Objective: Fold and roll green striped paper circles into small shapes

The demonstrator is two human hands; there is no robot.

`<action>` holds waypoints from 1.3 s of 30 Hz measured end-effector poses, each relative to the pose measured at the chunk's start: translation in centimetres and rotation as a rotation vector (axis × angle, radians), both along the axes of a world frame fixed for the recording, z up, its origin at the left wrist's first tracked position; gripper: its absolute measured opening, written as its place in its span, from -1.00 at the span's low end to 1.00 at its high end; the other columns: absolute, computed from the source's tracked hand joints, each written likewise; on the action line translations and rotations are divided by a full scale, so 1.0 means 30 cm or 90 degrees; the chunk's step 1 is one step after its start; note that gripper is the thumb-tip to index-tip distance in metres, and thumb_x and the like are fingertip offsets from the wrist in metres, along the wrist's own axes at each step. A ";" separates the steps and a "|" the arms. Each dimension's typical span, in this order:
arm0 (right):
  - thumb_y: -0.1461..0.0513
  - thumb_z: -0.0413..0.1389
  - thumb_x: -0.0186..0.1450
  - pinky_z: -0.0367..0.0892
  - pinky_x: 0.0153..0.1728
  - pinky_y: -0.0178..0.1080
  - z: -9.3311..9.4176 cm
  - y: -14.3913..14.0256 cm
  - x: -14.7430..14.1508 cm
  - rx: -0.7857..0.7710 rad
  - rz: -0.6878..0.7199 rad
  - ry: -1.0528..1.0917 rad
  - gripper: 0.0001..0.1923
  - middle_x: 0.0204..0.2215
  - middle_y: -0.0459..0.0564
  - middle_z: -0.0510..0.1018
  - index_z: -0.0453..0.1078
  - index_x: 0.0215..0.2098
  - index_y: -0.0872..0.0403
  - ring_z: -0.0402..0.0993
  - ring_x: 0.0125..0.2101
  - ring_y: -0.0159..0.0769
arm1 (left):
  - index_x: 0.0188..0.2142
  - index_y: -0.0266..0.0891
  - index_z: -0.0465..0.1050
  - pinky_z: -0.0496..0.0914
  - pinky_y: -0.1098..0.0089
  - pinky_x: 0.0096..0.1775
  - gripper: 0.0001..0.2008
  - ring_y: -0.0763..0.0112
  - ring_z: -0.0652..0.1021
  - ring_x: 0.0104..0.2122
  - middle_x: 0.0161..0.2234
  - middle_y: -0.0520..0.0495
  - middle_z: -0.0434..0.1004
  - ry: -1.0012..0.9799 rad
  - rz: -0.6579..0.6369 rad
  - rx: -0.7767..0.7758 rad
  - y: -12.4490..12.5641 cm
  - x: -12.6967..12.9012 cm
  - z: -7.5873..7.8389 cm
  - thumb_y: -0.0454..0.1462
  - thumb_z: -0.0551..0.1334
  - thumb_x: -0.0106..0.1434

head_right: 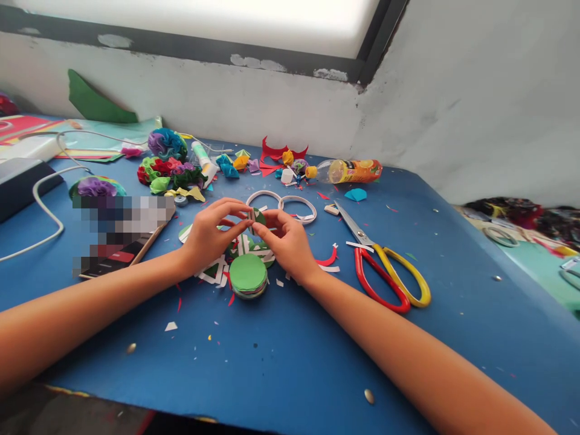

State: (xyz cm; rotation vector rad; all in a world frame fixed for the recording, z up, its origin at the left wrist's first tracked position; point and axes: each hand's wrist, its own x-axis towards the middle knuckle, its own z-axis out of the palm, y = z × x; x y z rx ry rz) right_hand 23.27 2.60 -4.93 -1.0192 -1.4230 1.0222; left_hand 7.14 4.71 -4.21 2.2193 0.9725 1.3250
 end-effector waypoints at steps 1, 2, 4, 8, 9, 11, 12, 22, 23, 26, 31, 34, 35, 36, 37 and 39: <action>0.16 0.18 0.11 0.32 -0.42 -0.35 0.001 -0.001 0.000 -0.003 0.004 -0.001 -0.78 -0.41 -0.10 0.50 0.36 -0.30 0.07 0.42 -0.44 -0.44 | -0.20 -0.26 0.42 0.46 0.62 -0.37 -0.83 0.59 0.51 -0.32 -0.21 -0.05 0.43 -0.006 -0.001 -0.011 -0.001 0.000 0.001 -0.29 0.22 0.18; 0.16 0.18 0.11 0.31 -0.43 -0.36 0.003 -0.001 0.000 -0.005 0.007 -0.006 -0.78 -0.42 -0.10 0.50 0.36 -0.30 0.08 0.41 -0.45 -0.44 | -0.20 -0.26 0.42 0.46 0.62 -0.36 -0.82 0.58 0.52 -0.31 -0.21 -0.05 0.44 -0.012 -0.003 -0.019 -0.001 0.001 0.001 -0.29 0.22 0.18; 0.15 0.15 0.14 0.29 -0.44 -0.36 0.005 -0.002 0.000 -0.004 0.010 -0.018 -0.80 -0.43 -0.10 0.49 0.37 -0.32 0.10 0.39 -0.46 -0.45 | -0.21 -0.26 0.43 0.47 0.62 -0.35 -0.82 0.56 0.53 -0.31 -0.23 -0.05 0.48 -0.017 -0.010 -0.027 -0.001 0.001 0.001 -0.28 0.22 0.17; 0.16 0.11 0.18 0.27 -0.43 -0.38 0.005 -0.001 0.000 0.008 0.021 -0.027 -0.83 -0.44 -0.11 0.47 0.40 -0.34 0.11 0.37 -0.45 -0.47 | -0.24 -0.28 0.46 0.47 0.59 -0.35 -0.83 0.52 0.54 -0.33 -0.31 -0.05 0.55 -0.012 -0.019 -0.014 0.002 -0.002 -0.001 -0.26 0.22 0.17; 0.16 0.11 0.18 0.27 -0.42 -0.38 0.004 -0.001 0.000 0.013 0.023 -0.028 -0.84 -0.44 -0.11 0.46 0.40 -0.34 0.10 0.37 -0.44 -0.47 | -0.26 -0.28 0.47 0.47 0.58 -0.35 -0.84 0.51 0.54 -0.33 -0.31 -0.05 0.56 -0.008 -0.019 -0.008 0.003 -0.003 -0.001 -0.26 0.21 0.18; 0.17 0.10 0.19 0.27 -0.42 -0.39 0.002 -0.001 -0.002 0.021 0.023 -0.036 -0.85 -0.43 -0.11 0.46 0.40 -0.33 0.09 0.37 -0.43 -0.47 | -0.30 -0.26 0.49 0.47 0.55 -0.33 -0.87 0.50 0.54 -0.33 -0.32 -0.05 0.56 0.001 -0.023 0.000 0.004 -0.005 0.001 -0.27 0.20 0.19; 0.17 0.10 0.20 0.27 -0.42 -0.39 0.002 -0.002 -0.002 0.024 0.023 -0.044 -0.85 -0.42 -0.11 0.46 0.40 -0.33 0.09 0.37 -0.43 -0.47 | -0.31 -0.26 0.49 0.46 0.54 -0.33 -0.87 0.50 0.54 -0.33 -0.32 -0.05 0.57 0.006 -0.026 0.000 0.005 -0.006 0.002 -0.28 0.19 0.20; 0.15 0.06 0.23 0.25 -0.41 -0.36 0.000 -0.006 -0.005 0.055 0.020 -0.110 -0.83 -0.42 -0.09 0.45 0.38 -0.31 0.08 0.34 -0.43 -0.44 | -0.28 -0.25 0.49 0.46 0.62 -0.39 -0.86 0.55 0.54 -0.39 -0.37 -0.01 0.57 0.001 -0.034 -0.044 -0.001 -0.006 0.018 -0.27 0.18 0.20; 0.14 0.06 0.23 0.25 -0.41 -0.36 0.002 -0.007 -0.005 0.054 0.022 -0.116 -0.82 -0.42 -0.09 0.46 0.39 -0.31 0.08 0.35 -0.42 -0.44 | -0.27 -0.25 0.48 0.46 0.62 -0.38 -0.85 0.55 0.55 -0.39 -0.37 -0.01 0.57 -0.001 -0.033 -0.049 -0.001 -0.007 0.017 -0.27 0.19 0.19; 0.15 0.06 0.23 0.25 -0.41 -0.36 0.008 -0.012 -0.005 0.045 0.022 -0.133 -0.82 -0.43 -0.09 0.46 0.38 -0.32 0.10 0.36 -0.43 -0.44 | -0.24 -0.25 0.48 0.47 0.61 -0.36 -0.84 0.55 0.56 -0.40 -0.36 -0.01 0.57 0.000 -0.024 -0.048 -0.003 -0.008 0.011 -0.29 0.21 0.17; 0.15 0.06 0.22 0.26 -0.43 -0.37 0.013 -0.014 -0.004 0.044 -0.001 -0.144 -0.81 -0.43 -0.09 0.46 0.37 -0.31 0.12 0.37 -0.45 -0.45 | -0.26 -0.24 0.48 0.46 0.59 -0.37 -0.86 0.52 0.54 -0.30 -0.26 -0.05 0.54 -0.005 -0.019 0.006 0.000 -0.008 0.001 -0.33 0.21 0.17; 0.15 0.06 0.22 0.26 -0.44 -0.37 0.011 -0.013 -0.004 0.041 -0.006 -0.148 -0.81 -0.42 -0.08 0.47 0.36 -0.29 0.12 0.37 -0.46 -0.46 | -0.30 -0.25 0.47 0.45 0.53 -0.32 -0.90 0.50 0.51 -0.28 -0.26 -0.06 0.50 0.000 -0.022 0.036 0.004 -0.008 0.001 -0.35 0.21 0.17; 0.16 0.06 0.22 0.27 -0.44 -0.37 0.010 -0.014 -0.004 0.040 -0.006 -0.151 -0.81 -0.41 -0.08 0.47 0.36 -0.30 0.12 0.36 -0.46 -0.46 | -0.31 -0.24 0.46 0.44 0.49 -0.27 -0.91 0.50 0.51 -0.28 -0.28 -0.05 0.50 0.008 -0.017 0.045 0.005 -0.007 0.002 -0.35 0.21 0.17; 0.16 0.05 0.23 0.27 -0.44 -0.37 0.010 -0.014 -0.004 0.040 -0.006 -0.155 -0.82 -0.41 -0.08 0.47 0.36 -0.30 0.12 0.36 -0.46 -0.46 | -0.32 -0.24 0.45 0.43 0.45 -0.23 -0.93 0.49 0.50 -0.28 -0.29 -0.04 0.49 0.016 -0.011 0.053 0.006 -0.007 0.003 -0.35 0.21 0.17; 0.16 0.05 0.23 0.27 -0.44 -0.37 0.010 -0.015 -0.004 0.041 -0.005 -0.159 -0.82 -0.41 -0.08 0.47 0.36 -0.30 0.12 0.37 -0.46 -0.46 | -0.33 -0.24 0.44 0.42 0.43 -0.21 -0.94 0.49 0.50 -0.28 -0.29 -0.03 0.49 0.026 -0.006 0.056 0.005 -0.006 0.004 -0.34 0.21 0.17; 0.16 0.05 0.23 0.27 -0.43 -0.36 0.010 -0.016 -0.003 0.049 -0.001 -0.168 -0.82 -0.41 -0.07 0.47 0.37 -0.31 0.12 0.37 -0.44 -0.45 | -0.33 -0.23 0.43 0.41 0.45 -0.25 -0.94 0.48 0.50 -0.28 -0.29 -0.03 0.50 0.044 0.008 0.056 0.004 -0.005 0.004 -0.32 0.20 0.17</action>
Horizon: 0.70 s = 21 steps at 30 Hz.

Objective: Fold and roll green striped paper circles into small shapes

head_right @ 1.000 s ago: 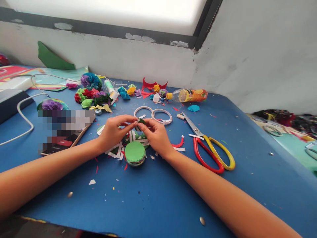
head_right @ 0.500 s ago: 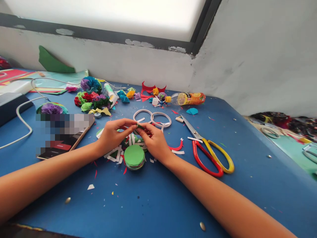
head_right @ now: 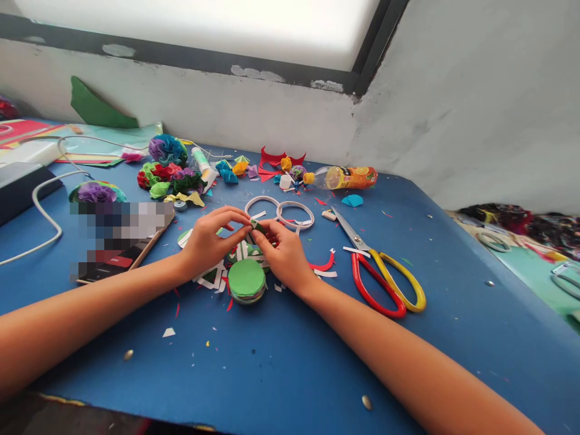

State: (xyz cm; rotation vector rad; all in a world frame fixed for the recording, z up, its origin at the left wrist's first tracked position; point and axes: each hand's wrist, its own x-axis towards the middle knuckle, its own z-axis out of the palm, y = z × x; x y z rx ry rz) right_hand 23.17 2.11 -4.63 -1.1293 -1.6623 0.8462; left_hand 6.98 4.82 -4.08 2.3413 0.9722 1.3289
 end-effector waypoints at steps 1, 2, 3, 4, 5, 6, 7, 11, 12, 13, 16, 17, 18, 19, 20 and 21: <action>0.16 0.04 0.23 0.27 -0.43 -0.36 0.000 -0.001 0.000 0.005 0.003 -0.004 -0.82 -0.40 -0.07 0.48 0.37 -0.30 0.12 0.37 -0.44 -0.44 | -0.31 -0.23 0.42 0.41 0.47 -0.30 -0.93 0.48 0.49 -0.29 -0.29 -0.03 0.50 0.004 0.011 0.000 -0.001 0.001 -0.001 -0.31 0.21 0.17; 0.16 0.04 0.23 0.27 -0.43 -0.36 0.001 -0.001 0.000 0.010 0.004 -0.007 -0.82 -0.40 -0.06 0.48 0.37 -0.30 0.11 0.38 -0.43 -0.44 | -0.29 -0.22 0.41 0.40 0.49 -0.33 -0.91 0.48 0.49 -0.30 -0.29 -0.02 0.50 0.009 0.021 0.000 -0.002 0.001 -0.002 -0.29 0.21 0.17; 0.16 0.04 0.23 0.27 -0.43 -0.36 0.001 -0.001 0.001 0.012 0.005 -0.010 -0.82 -0.40 -0.06 0.48 0.37 -0.29 0.11 0.38 -0.43 -0.43 | -0.28 -0.21 0.41 0.40 0.49 -0.34 -0.89 0.48 0.49 -0.30 -0.29 -0.02 0.50 0.012 0.028 0.002 -0.003 0.001 -0.003 -0.28 0.21 0.17; 0.17 0.04 0.23 0.27 -0.43 -0.36 0.001 -0.001 0.001 0.013 0.005 -0.012 -0.82 -0.40 -0.07 0.48 0.37 -0.29 0.11 0.38 -0.44 -0.44 | -0.27 -0.20 0.42 0.40 0.48 -0.32 -0.89 0.47 0.50 -0.29 -0.29 -0.01 0.51 0.014 0.031 0.005 -0.003 0.002 -0.004 -0.27 0.21 0.18; 0.17 0.04 0.23 0.27 -0.43 -0.36 0.001 -0.001 0.001 0.013 0.005 -0.012 -0.82 -0.41 -0.07 0.48 0.37 -0.29 0.12 0.38 -0.44 -0.44 | -0.28 -0.19 0.43 0.40 0.47 -0.30 -0.90 0.47 0.50 -0.28 -0.28 0.00 0.51 0.016 0.030 0.010 -0.003 0.002 -0.005 -0.26 0.20 0.18; 0.17 0.04 0.23 0.27 -0.43 -0.37 0.001 0.000 0.001 0.012 0.005 -0.013 -0.82 -0.41 -0.07 0.48 0.37 -0.29 0.12 0.37 -0.44 -0.45 | -0.30 -0.19 0.43 0.40 0.46 -0.27 -0.91 0.47 0.50 -0.27 -0.28 0.00 0.51 0.017 0.025 0.012 -0.004 0.002 -0.005 -0.26 0.20 0.19; 0.17 0.04 0.23 0.27 -0.44 -0.37 0.001 0.000 0.001 0.011 0.005 -0.012 -0.81 -0.41 -0.07 0.48 0.37 -0.29 0.12 0.37 -0.44 -0.45 | -0.32 -0.19 0.44 0.39 0.45 -0.25 -0.91 0.46 0.50 -0.25 -0.27 0.00 0.51 0.019 0.020 0.014 -0.004 0.002 -0.005 -0.25 0.19 0.19; 0.16 0.02 0.25 0.27 -0.42 -0.35 0.001 -0.001 -0.001 0.016 0.001 -0.007 -0.80 -0.38 -0.06 0.48 0.37 -0.28 0.12 0.38 -0.42 -0.44 | -0.35 -0.20 0.43 0.39 0.43 -0.26 -0.92 0.44 0.48 -0.23 -0.25 -0.01 0.49 0.026 0.031 0.014 -0.004 0.000 -0.002 -0.25 0.20 0.18; 0.15 0.01 0.25 0.27 -0.42 -0.35 0.001 -0.002 -0.001 0.018 0.000 -0.009 -0.79 -0.38 -0.05 0.48 0.37 -0.28 0.12 0.39 -0.42 -0.43 | -0.35 -0.20 0.43 0.39 0.42 -0.25 -0.93 0.43 0.48 -0.22 -0.24 -0.02 0.48 0.027 0.037 0.016 -0.003 0.000 -0.003 -0.26 0.21 0.18; 0.15 0.01 0.25 0.27 -0.42 -0.35 0.001 -0.002 -0.001 0.018 0.000 -0.013 -0.79 -0.38 -0.05 0.48 0.37 -0.28 0.12 0.39 -0.42 -0.43 | -0.36 -0.21 0.43 0.39 0.41 -0.24 -0.93 0.42 0.47 -0.21 -0.23 -0.02 0.48 0.028 0.042 0.020 -0.003 -0.001 -0.004 -0.26 0.21 0.17; 0.14 0.03 0.24 0.27 -0.43 -0.35 -0.001 -0.004 -0.001 0.020 -0.018 -0.018 -0.79 -0.40 -0.06 0.48 0.34 -0.28 0.12 0.39 -0.44 -0.44 | -0.36 -0.21 0.45 0.39 0.38 -0.23 -0.91 0.40 0.47 -0.20 -0.20 -0.04 0.47 0.036 0.051 0.028 0.000 -0.002 -0.009 -0.25 0.21 0.17; 0.13 0.04 0.23 0.27 -0.44 -0.35 -0.002 -0.004 -0.001 0.020 -0.023 -0.015 -0.79 -0.40 -0.06 0.48 0.33 -0.27 0.11 0.39 -0.45 -0.44 | -0.36 -0.20 0.46 0.39 0.38 -0.24 -0.91 0.39 0.47 -0.20 -0.20 -0.05 0.47 0.038 0.052 0.029 0.001 -0.002 -0.011 -0.24 0.21 0.17; 0.13 0.05 0.23 0.27 -0.45 -0.35 -0.003 -0.004 -0.001 0.021 -0.027 -0.012 -0.79 -0.41 -0.07 0.48 0.33 -0.27 0.11 0.39 -0.45 -0.44 | -0.35 -0.19 0.47 0.40 0.37 -0.24 -0.90 0.39 0.47 -0.20 -0.19 -0.05 0.48 0.039 0.052 0.028 0.002 -0.002 -0.012 -0.24 0.21 0.17; 0.13 0.05 0.22 0.27 -0.46 -0.36 -0.004 -0.005 -0.001 0.023 -0.029 -0.010 -0.79 -0.41 -0.07 0.48 0.32 -0.27 0.11 0.38 -0.46 -0.44 | -0.34 -0.19 0.48 0.40 0.38 -0.24 -0.89 0.39 0.48 -0.19 -0.18 -0.06 0.48 0.038 0.052 0.026 0.002 -0.002 -0.014 -0.24 0.20 0.18; 0.13 0.05 0.23 0.27 -0.46 -0.36 -0.005 -0.005 -0.001 0.024 -0.027 -0.010 -0.80 -0.41 -0.07 0.47 0.32 -0.27 0.10 0.38 -0.46 -0.45 | -0.33 -0.19 0.49 0.40 0.38 -0.25 -0.88 0.39 0.48 -0.19 -0.18 -0.06 0.49 0.037 0.051 0.023 0.002 -0.001 -0.015 -0.24 0.20 0.18; 0.14 0.05 0.23 0.27 -0.45 -0.37 -0.005 -0.005 -0.001 0.024 -0.022 -0.011 -0.81 -0.41 -0.08 0.48 0.33 -0.27 0.10 0.38 -0.45 -0.45 | -0.32 -0.19 0.49 0.40 0.39 -0.25 -0.87 0.40 0.48 -0.20 -0.19 -0.06 0.49 0.036 0.049 0.019 0.002 -0.001 -0.015 -0.23 0.19 0.18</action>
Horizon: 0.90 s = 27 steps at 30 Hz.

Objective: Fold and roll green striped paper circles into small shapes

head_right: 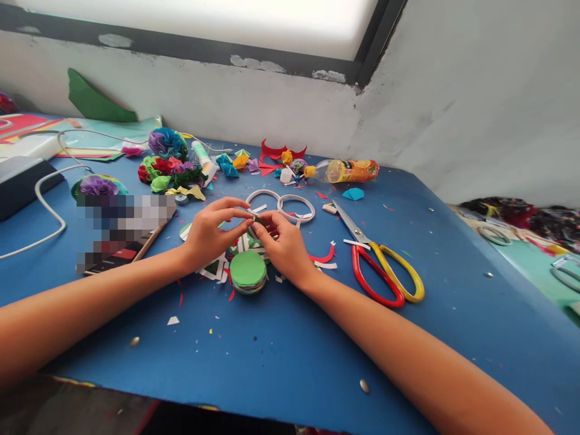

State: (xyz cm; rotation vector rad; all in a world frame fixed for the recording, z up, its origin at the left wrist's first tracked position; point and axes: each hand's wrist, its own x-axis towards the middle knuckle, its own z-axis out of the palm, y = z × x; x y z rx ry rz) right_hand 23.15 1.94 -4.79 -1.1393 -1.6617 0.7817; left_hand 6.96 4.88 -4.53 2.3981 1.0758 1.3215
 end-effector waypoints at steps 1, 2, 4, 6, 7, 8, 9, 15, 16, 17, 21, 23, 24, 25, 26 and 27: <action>0.14 0.05 0.23 0.27 -0.45 -0.37 0.000 0.000 0.000 0.000 0.004 -0.001 -0.81 -0.40 -0.08 0.48 0.33 -0.27 0.09 0.38 -0.45 -0.45 | -0.32 -0.19 0.50 0.40 0.40 -0.26 -0.86 0.40 0.49 -0.21 -0.20 -0.06 0.50 -0.001 -0.002 -0.004 -0.001 0.000 0.000 -0.23 0.19 0.18; 0.15 0.04 0.24 0.26 -0.45 -0.37 0.000 0.000 0.001 0.001 0.006 -0.002 -0.82 -0.40 -0.09 0.48 0.34 -0.27 0.09 0.38 -0.44 -0.46 | -0.32 -0.19 0.51 0.40 0.41 -0.27 -0.86 0.41 0.49 -0.22 -0.20 -0.06 0.50 -0.001 -0.003 -0.008 -0.001 0.001 0.000 -0.22 0.19 0.18; 0.15 0.03 0.25 0.26 -0.44 -0.38 0.000 0.000 0.001 0.001 0.011 0.000 -0.83 -0.40 -0.10 0.48 0.35 -0.27 0.08 0.38 -0.44 -0.46 | -0.34 -0.19 0.51 0.40 0.42 -0.29 -0.85 0.42 0.50 -0.24 -0.22 -0.05 0.51 -0.002 -0.004 -0.015 -0.003 0.001 0.001 -0.22 0.19 0.18; 0.16 0.02 0.25 0.27 -0.43 -0.38 0.000 0.000 0.001 0.002 0.014 0.003 -0.84 -0.41 -0.11 0.48 0.35 -0.28 0.07 0.38 -0.44 -0.46 | -0.36 -0.20 0.51 0.40 0.44 -0.30 -0.86 0.43 0.50 -0.25 -0.23 -0.04 0.52 -0.002 -0.004 -0.017 -0.004 0.001 0.002 -0.22 0.19 0.18; 0.16 0.02 0.25 0.27 -0.43 -0.38 0.000 0.000 0.001 0.004 0.013 0.003 -0.84 -0.41 -0.11 0.47 0.35 -0.29 0.07 0.38 -0.44 -0.46 | -0.37 -0.20 0.52 0.40 0.44 -0.30 -0.86 0.43 0.51 -0.26 -0.24 -0.04 0.52 -0.001 -0.004 -0.016 -0.004 0.001 0.002 -0.22 0.20 0.17; 0.16 0.02 0.25 0.27 -0.43 -0.37 0.001 0.000 0.000 0.007 0.012 0.000 -0.85 -0.41 -0.11 0.47 0.35 -0.30 0.07 0.38 -0.44 -0.46 | -0.37 -0.20 0.52 0.40 0.44 -0.31 -0.86 0.43 0.51 -0.26 -0.24 -0.03 0.52 0.000 -0.005 -0.015 -0.004 0.001 0.003 -0.23 0.20 0.17; 0.17 0.02 0.25 0.27 -0.42 -0.37 0.002 -0.001 0.000 0.011 0.010 -0.003 -0.85 -0.41 -0.11 0.47 0.35 -0.31 0.07 0.38 -0.44 -0.46 | -0.38 -0.20 0.52 0.40 0.45 -0.31 -0.87 0.44 0.51 -0.27 -0.24 -0.03 0.52 0.002 -0.005 -0.014 -0.004 0.002 0.002 -0.23 0.20 0.17; 0.16 0.02 0.24 0.29 -0.43 -0.35 0.004 -0.002 -0.002 0.016 0.009 -0.014 -0.85 -0.42 -0.09 0.47 0.35 -0.31 0.07 0.39 -0.45 -0.44 | -0.39 -0.21 0.51 0.40 0.46 -0.33 -0.87 0.45 0.51 -0.29 -0.25 -0.04 0.52 -0.001 -0.017 -0.017 -0.005 0.003 0.003 -0.25 0.19 0.16; 0.16 0.02 0.24 0.29 -0.43 -0.35 0.003 -0.002 -0.002 0.016 0.010 -0.013 -0.85 -0.43 -0.10 0.47 0.35 -0.31 0.07 0.39 -0.45 -0.44 | -0.39 -0.22 0.51 0.39 0.47 -0.34 -0.87 0.46 0.51 -0.30 -0.25 -0.04 0.52 -0.003 -0.018 -0.018 -0.006 0.003 0.004 -0.25 0.19 0.16; 0.16 0.02 0.25 0.29 -0.43 -0.36 0.002 -0.002 -0.002 0.016 0.012 -0.012 -0.85 -0.43 -0.10 0.47 0.35 -0.31 0.07 0.38 -0.45 -0.44 | -0.39 -0.22 0.51 0.39 0.47 -0.34 -0.87 0.46 0.51 -0.30 -0.26 -0.04 0.52 -0.003 -0.019 -0.019 -0.007 0.004 0.004 -0.25 0.19 0.16; 0.15 0.02 0.25 0.29 -0.42 -0.35 0.000 -0.001 -0.001 0.014 0.013 -0.014 -0.84 -0.42 -0.10 0.47 0.35 -0.30 0.06 0.38 -0.45 -0.44 | -0.39 -0.23 0.50 0.39 0.49 -0.36 -0.87 0.47 0.51 -0.30 -0.26 -0.03 0.52 -0.003 -0.017 -0.024 -0.010 0.006 0.007 -0.26 0.18 0.17; 0.15 0.01 0.25 0.29 -0.42 -0.34 -0.002 0.000 0.000 0.018 0.011 -0.015 -0.84 -0.42 -0.09 0.47 0.35 -0.30 0.06 0.38 -0.44 -0.44 | -0.37 -0.23 0.49 0.38 0.50 -0.37 -0.86 0.48 0.51 -0.31 -0.26 -0.03 0.52 -0.004 -0.014 -0.027 -0.012 0.006 0.009 -0.25 0.17 0.18; 0.15 0.01 0.25 0.29 -0.42 -0.35 -0.002 0.000 0.000 0.021 0.011 -0.015 -0.84 -0.41 -0.09 0.47 0.34 -0.30 0.06 0.38 -0.44 -0.44 | -0.37 -0.23 0.49 0.38 0.50 -0.38 -0.85 0.49 0.51 -0.32 -0.26 -0.03 0.52 -0.006 -0.015 -0.029 -0.012 0.006 0.009 -0.25 0.16 0.19; 0.15 0.01 0.25 0.29 -0.41 -0.35 -0.003 0.000 0.000 0.022 0.011 -0.016 -0.84 -0.41 -0.09 0.47 0.34 -0.30 0.06 0.38 -0.44 -0.44 | -0.37 -0.23 0.49 0.38 0.51 -0.39 -0.85 0.50 0.50 -0.32 -0.26 -0.03 0.52 -0.007 -0.016 -0.032 -0.012 0.005 0.010 -0.24 0.16 0.19; 0.16 0.02 0.25 0.29 -0.41 -0.35 -0.003 0.001 0.001 0.023 0.012 -0.016 -0.85 -0.41 -0.10 0.47 0.34 -0.30 0.06 0.38 -0.44 -0.44 | -0.37 -0.23 0.49 0.38 0.52 -0.40 -0.85 0.50 0.50 -0.33 -0.26 -0.03 0.51 -0.008 -0.018 -0.034 -0.012 0.005 0.011 -0.24 0.17 0.19; 0.16 0.02 0.26 0.28 -0.41 -0.35 -0.003 0.001 0.001 0.023 0.012 -0.016 -0.85 -0.41 -0.10 0.47 0.34 -0.29 0.06 0.38 -0.43 -0.44 | -0.37 -0.22 0.49 0.38 0.53 -0.41 -0.85 0.51 0.50 -0.33 -0.26 -0.03 0.51 -0.009 -0.021 -0.037 -0.012 0.004 0.011 -0.23 0.17 0.18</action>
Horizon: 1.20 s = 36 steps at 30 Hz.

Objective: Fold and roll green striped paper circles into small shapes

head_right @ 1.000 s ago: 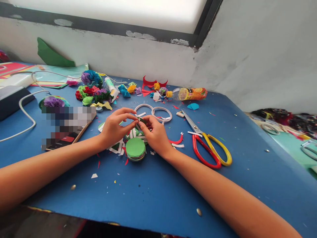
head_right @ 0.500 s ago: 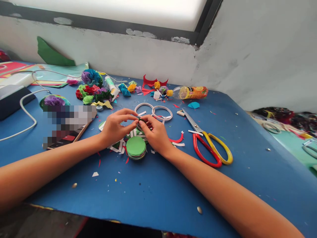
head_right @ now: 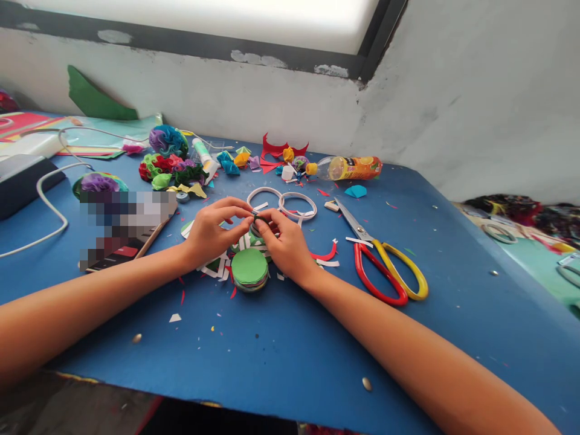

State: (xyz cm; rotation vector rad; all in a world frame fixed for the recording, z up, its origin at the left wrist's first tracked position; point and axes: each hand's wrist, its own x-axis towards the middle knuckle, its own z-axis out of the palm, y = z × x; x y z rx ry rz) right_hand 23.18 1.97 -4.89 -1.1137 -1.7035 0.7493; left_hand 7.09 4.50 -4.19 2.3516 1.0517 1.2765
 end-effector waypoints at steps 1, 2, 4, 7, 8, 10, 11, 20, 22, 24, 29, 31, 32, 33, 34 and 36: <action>0.16 0.02 0.26 0.28 -0.40 -0.36 0.000 0.000 0.000 0.000 0.001 0.001 -0.85 -0.40 -0.10 0.46 0.34 -0.29 0.06 0.38 -0.43 -0.44 | -0.37 -0.22 0.49 0.38 0.53 -0.41 -0.86 0.51 0.50 -0.33 -0.26 -0.02 0.51 0.000 -0.002 -0.002 0.000 0.000 0.001 -0.23 0.18 0.18; 0.16 0.02 0.26 0.28 -0.40 -0.36 0.000 0.000 0.000 0.000 0.002 0.003 -0.85 -0.40 -0.10 0.46 0.34 -0.29 0.06 0.39 -0.42 -0.44 | -0.37 -0.22 0.48 0.38 0.54 -0.41 -0.87 0.52 0.50 -0.33 -0.25 -0.02 0.51 -0.001 -0.004 -0.004 0.000 0.000 0.001 -0.23 0.19 0.17; 0.16 0.01 0.26 0.28 -0.39 -0.35 0.000 0.000 0.000 -0.001 0.000 0.004 -0.85 -0.40 -0.09 0.47 0.34 -0.28 0.06 0.39 -0.42 -0.44 | -0.35 -0.22 0.48 0.38 0.55 -0.41 -0.87 0.52 0.50 -0.33 -0.25 -0.01 0.51 0.000 -0.005 -0.005 -0.001 0.000 0.002 -0.23 0.19 0.17; 0.16 0.02 0.26 0.27 -0.40 -0.35 0.001 0.000 -0.001 -0.008 -0.004 0.002 -0.85 -0.39 -0.09 0.47 0.34 -0.28 0.06 0.39 -0.42 -0.43 | -0.34 -0.23 0.46 0.38 0.54 -0.40 -0.87 0.52 0.50 -0.34 -0.25 -0.03 0.50 0.003 -0.003 -0.004 0.000 0.000 0.001 -0.24 0.17 0.18; 0.16 0.02 0.25 0.27 -0.40 -0.35 0.001 0.000 -0.002 -0.010 -0.005 0.005 -0.85 -0.39 -0.09 0.48 0.34 -0.28 0.06 0.39 -0.42 -0.43 | -0.35 -0.23 0.46 0.38 0.54 -0.41 -0.87 0.52 0.50 -0.35 -0.25 -0.03 0.50 0.003 -0.001 -0.003 0.000 0.000 0.001 -0.24 0.16 0.18; 0.16 0.02 0.25 0.26 -0.41 -0.36 0.003 0.000 -0.002 -0.015 -0.003 0.013 -0.85 -0.38 -0.09 0.48 0.34 -0.29 0.06 0.39 -0.42 -0.43 | -0.35 -0.24 0.45 0.38 0.54 -0.41 -0.86 0.52 0.49 -0.36 -0.25 -0.05 0.50 0.002 0.000 -0.005 0.001 -0.001 0.002 -0.24 0.15 0.19; 0.16 0.02 0.25 0.26 -0.41 -0.36 0.003 0.000 -0.003 -0.015 -0.001 0.017 -0.85 -0.38 -0.09 0.48 0.34 -0.29 0.06 0.40 -0.43 -0.43 | -0.35 -0.25 0.45 0.37 0.55 -0.41 -0.86 0.52 0.49 -0.36 -0.25 -0.05 0.50 0.002 -0.002 -0.007 0.001 -0.001 0.002 -0.24 0.15 0.19; 0.17 0.00 0.27 0.26 -0.43 -0.37 0.001 0.002 0.002 -0.018 0.020 0.017 -0.86 -0.39 -0.08 0.48 0.31 -0.29 0.07 0.40 -0.43 -0.43 | -0.25 -0.25 0.39 0.38 0.55 -0.45 -0.85 0.55 0.47 -0.42 -0.31 -0.03 0.47 0.035 -0.042 -0.077 -0.003 -0.008 0.000 -0.25 0.16 0.19; 0.17 0.00 0.27 0.26 -0.43 -0.37 0.001 0.002 0.002 -0.018 0.021 0.017 -0.86 -0.40 -0.09 0.47 0.30 -0.28 0.07 0.39 -0.43 -0.44 | -0.27 -0.24 0.39 0.38 0.57 -0.46 -0.86 0.56 0.47 -0.42 -0.31 -0.02 0.47 0.017 -0.044 -0.088 -0.002 -0.007 0.002 -0.25 0.17 0.19; 0.17 -0.01 0.27 0.27 -0.42 -0.37 0.001 0.002 0.001 -0.021 0.021 0.012 -0.87 -0.41 -0.09 0.46 0.30 -0.29 0.07 0.39 -0.44 -0.44 | -0.27 -0.24 0.40 0.38 0.58 -0.47 -0.87 0.57 0.48 -0.43 -0.32 -0.01 0.48 0.003 -0.049 -0.107 -0.001 -0.007 0.005 -0.27 0.18 0.18; 0.17 0.00 0.27 0.28 -0.42 -0.38 0.001 0.002 0.002 -0.039 0.025 0.036 -0.87 -0.41 -0.09 0.45 0.30 -0.28 0.07 0.39 -0.43 -0.45 | -0.28 -0.25 0.41 0.38 0.60 -0.49 -0.88 0.57 0.48 -0.44 -0.35 -0.01 0.48 0.000 -0.066 -0.140 0.003 -0.007 0.012 -0.28 0.18 0.17; 0.18 0.00 0.27 0.26 -0.44 -0.39 0.002 0.002 0.004 -0.046 0.032 0.041 -0.87 -0.42 -0.10 0.45 0.30 -0.29 0.07 0.38 -0.44 -0.45 | -0.28 -0.25 0.40 0.37 0.60 -0.49 -0.88 0.58 0.47 -0.44 -0.35 0.00 0.47 0.009 -0.077 -0.135 0.009 -0.012 0.014 -0.29 0.18 0.17; 0.18 0.00 0.27 0.25 -0.45 -0.39 0.003 0.002 0.005 -0.047 0.035 0.040 -0.87 -0.42 -0.10 0.44 0.30 -0.29 0.07 0.37 -0.45 -0.46 | -0.28 -0.26 0.40 0.37 0.61 -0.48 -0.88 0.58 0.47 -0.44 -0.35 0.00 0.47 0.018 -0.087 -0.126 0.015 -0.015 0.015 -0.29 0.18 0.17; 0.19 0.00 0.27 0.25 -0.45 -0.39 0.003 0.003 0.007 -0.046 0.037 0.039 -0.88 -0.43 -0.10 0.44 0.30 -0.29 0.07 0.36 -0.45 -0.46 | -0.28 -0.26 0.40 0.37 0.60 -0.48 -0.89 0.59 0.46 -0.44 -0.35 -0.01 0.46 0.028 -0.100 -0.113 0.021 -0.019 0.016 -0.30 0.17 0.17; 0.19 0.00 0.27 0.24 -0.45 -0.39 0.004 0.004 0.008 -0.045 0.037 0.037 -0.87 -0.43 -0.10 0.43 0.30 -0.30 0.08 0.35 -0.45 -0.46 | -0.29 -0.26 0.39 0.36 0.60 -0.48 -0.89 0.59 0.45 -0.44 -0.34 -0.01 0.46 0.038 -0.114 -0.101 0.029 -0.024 0.018 -0.30 0.17 0.18; 0.18 0.00 0.27 0.23 -0.45 -0.39 0.005 0.006 0.010 -0.046 0.037 0.037 -0.87 -0.44 -0.10 0.43 0.31 -0.29 0.09 0.33 -0.46 -0.47 | -0.32 -0.28 0.39 0.35 0.60 -0.48 -0.91 0.60 0.44 -0.44 -0.32 -0.03 0.45 0.052 -0.138 -0.086 0.043 -0.032 0.022 -0.30 0.17 0.18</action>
